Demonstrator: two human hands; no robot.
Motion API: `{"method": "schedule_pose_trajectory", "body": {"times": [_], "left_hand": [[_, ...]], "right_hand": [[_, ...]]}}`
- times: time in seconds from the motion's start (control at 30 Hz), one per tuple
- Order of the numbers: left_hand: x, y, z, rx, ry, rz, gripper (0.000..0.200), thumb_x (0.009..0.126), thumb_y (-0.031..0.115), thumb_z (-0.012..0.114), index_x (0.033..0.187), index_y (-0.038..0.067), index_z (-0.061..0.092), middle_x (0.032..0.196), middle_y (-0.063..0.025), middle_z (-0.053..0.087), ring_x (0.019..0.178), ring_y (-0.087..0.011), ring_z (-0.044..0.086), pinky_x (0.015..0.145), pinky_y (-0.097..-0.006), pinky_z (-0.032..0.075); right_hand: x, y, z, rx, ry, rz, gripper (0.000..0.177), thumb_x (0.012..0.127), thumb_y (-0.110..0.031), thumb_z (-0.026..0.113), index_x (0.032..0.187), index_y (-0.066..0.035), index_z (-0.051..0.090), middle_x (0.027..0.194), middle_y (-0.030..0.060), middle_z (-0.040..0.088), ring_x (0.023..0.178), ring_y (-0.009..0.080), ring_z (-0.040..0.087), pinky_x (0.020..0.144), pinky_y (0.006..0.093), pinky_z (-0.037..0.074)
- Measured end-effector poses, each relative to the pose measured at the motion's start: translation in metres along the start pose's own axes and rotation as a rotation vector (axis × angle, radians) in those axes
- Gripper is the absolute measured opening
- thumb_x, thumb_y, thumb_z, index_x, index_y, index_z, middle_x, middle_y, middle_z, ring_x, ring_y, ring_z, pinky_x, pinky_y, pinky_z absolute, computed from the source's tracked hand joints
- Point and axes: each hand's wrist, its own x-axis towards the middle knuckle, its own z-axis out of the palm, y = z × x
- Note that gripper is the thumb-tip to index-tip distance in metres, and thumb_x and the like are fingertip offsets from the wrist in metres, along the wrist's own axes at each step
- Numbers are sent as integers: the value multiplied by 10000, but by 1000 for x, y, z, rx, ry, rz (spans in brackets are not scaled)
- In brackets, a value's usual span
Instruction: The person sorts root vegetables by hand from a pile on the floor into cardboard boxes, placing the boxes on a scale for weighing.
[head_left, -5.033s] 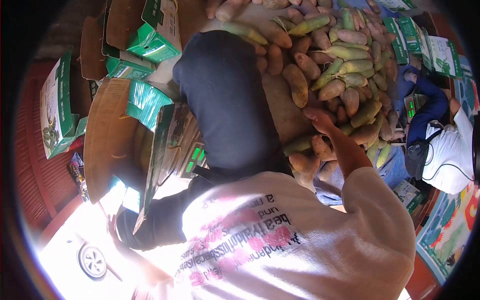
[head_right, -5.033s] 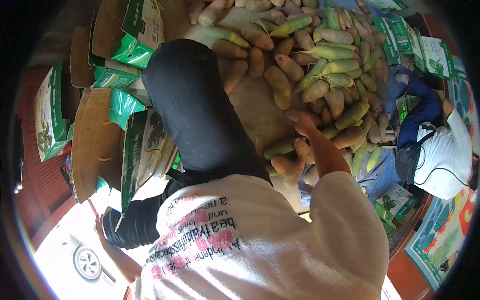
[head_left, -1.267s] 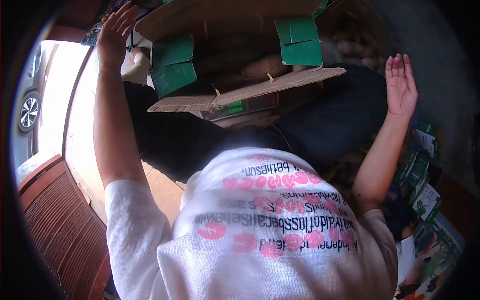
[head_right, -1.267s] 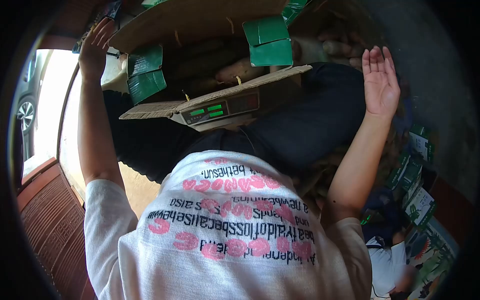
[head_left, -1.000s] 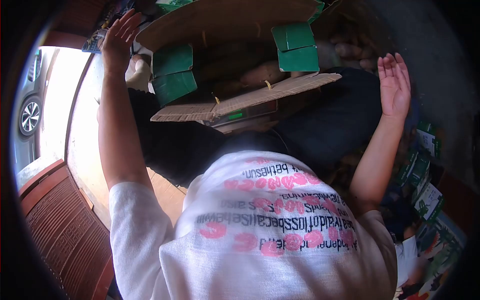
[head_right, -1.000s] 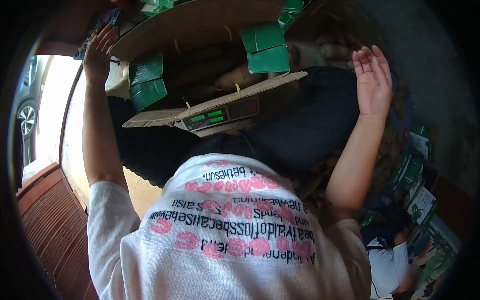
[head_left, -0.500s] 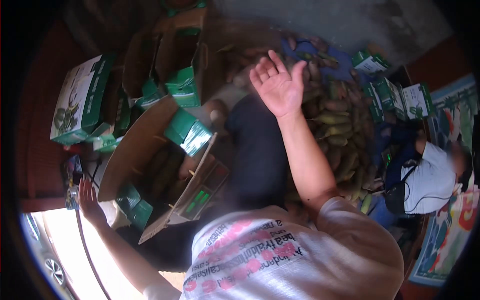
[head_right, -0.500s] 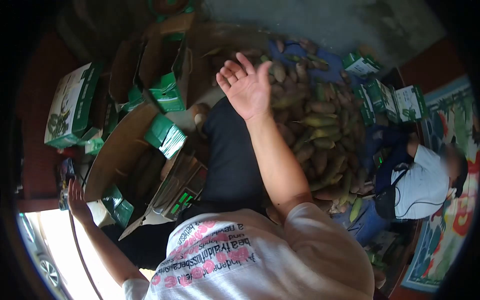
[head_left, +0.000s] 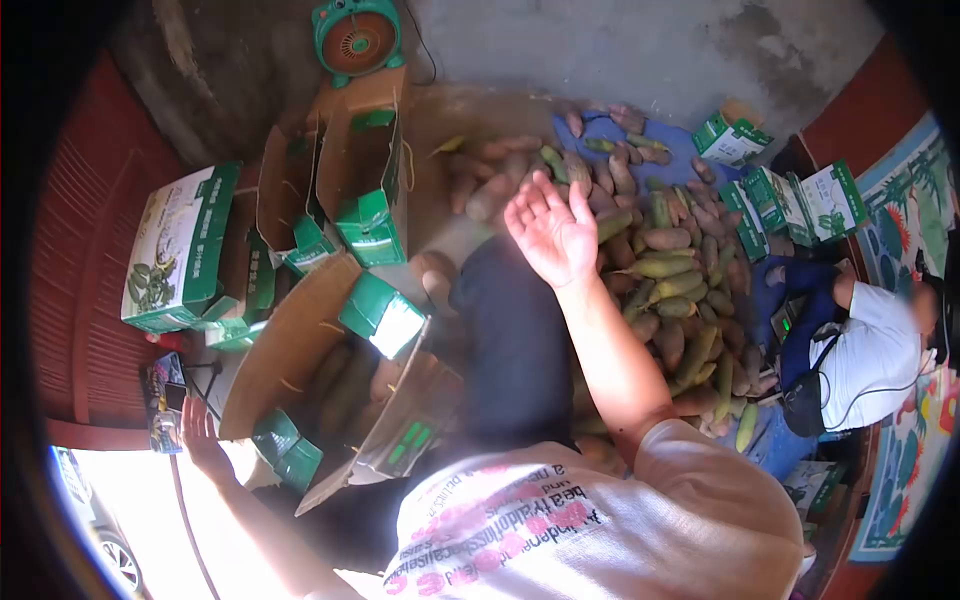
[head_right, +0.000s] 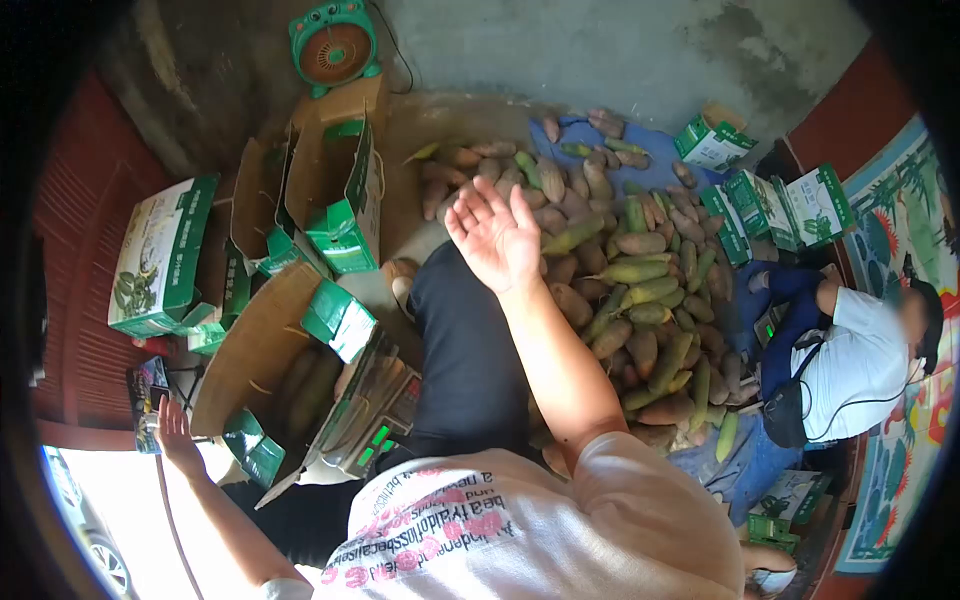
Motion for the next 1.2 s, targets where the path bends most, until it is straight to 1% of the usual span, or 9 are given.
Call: {"method": "schedule_pose_trajectory", "body": {"times": [0.07, 0.17, 0.53, 0.7, 0.83, 0.9, 1.0, 1.1, 1.2], "left_hand": [[3, 1, -1, -6, 30, -1, 526, 945, 380, 264, 1327, 48, 410, 1315, -145, 447, 1255, -246, 382, 1071, -387, 228], [-1, 1, 0, 10, 62, -2, 515, 941, 367, 280, 1325, 51, 416, 1301, -147, 457, 1243, -236, 394, 1067, -382, 235], [-1, 3, -3, 31, 62, 12, 519, 941, 381, 282, 1326, 60, 417, 1303, -145, 461, 1229, -231, 411, 1048, -354, 272], [1, 12, -1, -48, 111, -8, 518, 942, 384, 283, 1325, 63, 419, 1311, -145, 456, 1245, -238, 392, 1055, -371, 258], [-4, 28, 8, -58, 113, 24, 523, 939, 383, 284, 1324, 54, 418, 1323, -149, 444, 1257, -240, 379, 1062, -384, 240], [-5, 35, 1, -99, 72, 35, 505, 932, 372, 343, 1316, 56, 428, 1305, -132, 471, 1227, -217, 412, 1037, -350, 270], [0, 49, -1, -122, 81, 53, 495, 931, 358, 374, 1312, 47, 428, 1300, -125, 478, 1223, -212, 418, 1040, -345, 277], [-11, 84, 18, -24, 162, 145, 505, 937, 340, 320, 1321, 24, 407, 1304, -143, 460, 1230, -235, 410, 1053, -362, 275], [-22, 108, 35, 141, 143, 149, 493, 940, 297, 295, 1328, 8, 392, 1294, -152, 460, 1215, -245, 425, 1043, -363, 306]], "right_hand": [[2, -2, 5, -15, -37, 13, 375, 939, -328, 442, 1109, -17, 564, 1028, 153, 621, 989, 277, 566, 961, 423, 402], [-1, -2, 6, -10, -39, 11, 360, 936, -315, 454, 1107, -19, 566, 1026, 149, 622, 985, 269, 566, 959, 418, 405], [-4, -9, 0, -20, -51, -7, 356, 933, -313, 470, 1111, -19, 566, 995, 155, 626, 968, 265, 569, 945, 418, 419], [-9, -14, -4, 2, -62, -3, 359, 945, -293, 447, 1110, 6, 558, 999, 174, 624, 974, 274, 563, 962, 407, 397], [-11, -19, -11, 22, -57, -16, 398, 932, -347, 463, 1117, -6, 551, 1006, 175, 618, 973, 279, 565, 950, 422, 411], [-12, -21, -12, 55, -54, -20, 458, 927, -408, 453, 1119, -1, 543, 1011, 184, 611, 971, 287, 559, 948, 427, 409], [-11, -22, -3, 105, -17, -40, 694, 884, -623, 308, 1105, -5, 534, 1005, 184, 587, 973, 304, 537, 940, 455, 398], [-3, -22, 1, 193, -18, -49, 703, 890, -624, 272, 1103, -8, 536, 1005, 187, 588, 978, 308, 535, 929, 460, 400], [15, -23, 5, 54, -83, 62, 577, 923, -527, 341, 1123, -20, 533, 1018, 177, 599, 941, 290, 561, 906, 430, 419]]}}
